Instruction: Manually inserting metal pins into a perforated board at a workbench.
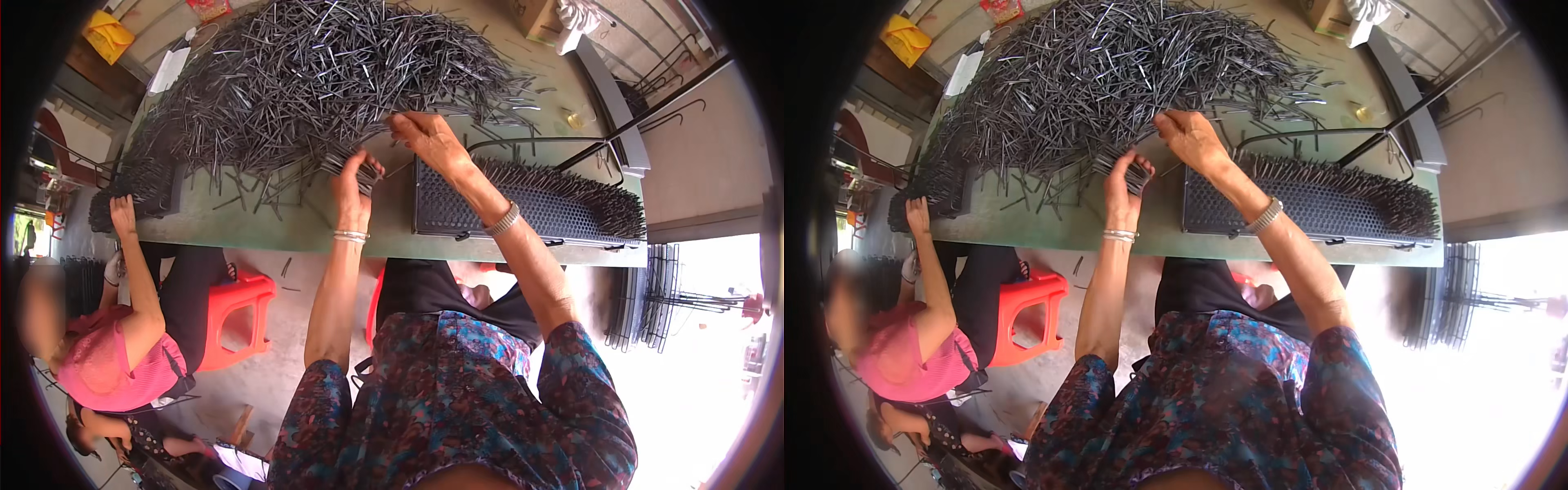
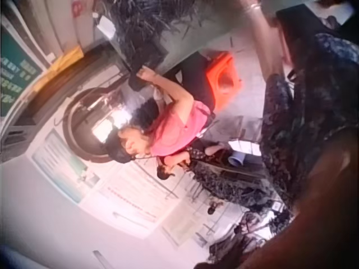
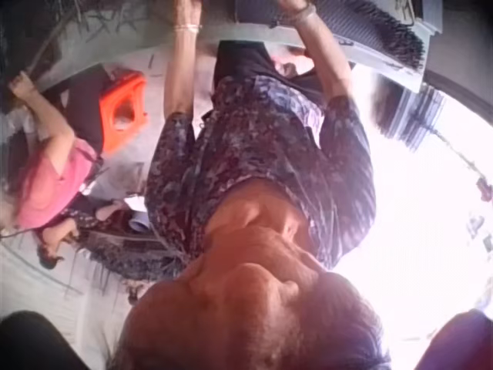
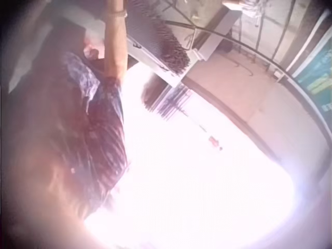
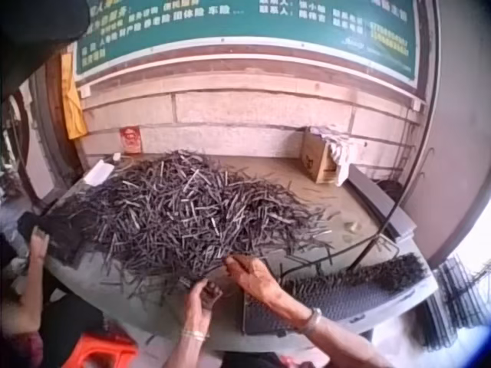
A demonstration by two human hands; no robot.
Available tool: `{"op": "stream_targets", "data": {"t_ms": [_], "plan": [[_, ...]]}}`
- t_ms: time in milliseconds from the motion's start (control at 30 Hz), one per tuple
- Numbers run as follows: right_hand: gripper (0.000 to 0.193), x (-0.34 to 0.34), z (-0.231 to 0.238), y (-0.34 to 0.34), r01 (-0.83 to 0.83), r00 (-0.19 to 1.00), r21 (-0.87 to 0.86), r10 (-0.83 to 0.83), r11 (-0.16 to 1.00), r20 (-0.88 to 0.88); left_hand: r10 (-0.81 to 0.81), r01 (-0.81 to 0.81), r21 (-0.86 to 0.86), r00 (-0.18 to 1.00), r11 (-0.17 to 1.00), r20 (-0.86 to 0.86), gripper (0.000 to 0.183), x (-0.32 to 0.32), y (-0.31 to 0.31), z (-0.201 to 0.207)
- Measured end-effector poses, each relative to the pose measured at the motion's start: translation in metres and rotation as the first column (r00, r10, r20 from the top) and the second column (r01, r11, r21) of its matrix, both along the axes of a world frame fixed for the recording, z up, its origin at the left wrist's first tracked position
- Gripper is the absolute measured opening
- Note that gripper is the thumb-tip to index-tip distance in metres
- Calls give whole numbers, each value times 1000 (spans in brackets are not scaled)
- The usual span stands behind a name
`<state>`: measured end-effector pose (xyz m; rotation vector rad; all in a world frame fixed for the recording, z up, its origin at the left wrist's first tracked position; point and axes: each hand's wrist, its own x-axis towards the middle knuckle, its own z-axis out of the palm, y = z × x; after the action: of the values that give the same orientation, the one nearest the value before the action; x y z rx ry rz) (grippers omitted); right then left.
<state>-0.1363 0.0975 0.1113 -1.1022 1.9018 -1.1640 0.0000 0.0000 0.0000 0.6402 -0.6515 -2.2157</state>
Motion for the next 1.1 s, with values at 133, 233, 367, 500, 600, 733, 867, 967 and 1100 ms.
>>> {"op": "stream_targets", "data": {"t_ms": [133,233,367,500,600,733,867,967,1100], "plan": [[54,27,5,12,223,973,-314,-193,923,124,-66,111,210,975,971,-212,10,-4,-2,41],[56,45,14,29,444,893,-459,-335,770,302,-145,219,257,950,941,-276,12,-24,41,69],[44,55,5,44,509,835,-581,-528,636,154,-258,351,302,916,886,-308,21,-42,92,84],[51,32,23,121,528,846,-323,-455,785,277,-462,468,87,883,879,-86,22,-40,120,99],[36,18,35,175,406,908,-225,-361,886,215,-596,595,-156,802,789,43,22,-39,158,108],[26,19,48,228,477,843,-122,-414,870,344,-720,717,-164,692,678,50,18,-42,195,113],[23,22,48,261,598,736,46,-571,800,364,-761,775,-151,631,613,147,16,-47,218,117],[22,21,41,276,660,689,77,-643,747,335,-770,802,-183,597,569,223,16,-49,227,115],[21,17,31,290,638,705,-20,-573,770,418,-759,819,-237,574,523,308,18,-57,237,116]]}}
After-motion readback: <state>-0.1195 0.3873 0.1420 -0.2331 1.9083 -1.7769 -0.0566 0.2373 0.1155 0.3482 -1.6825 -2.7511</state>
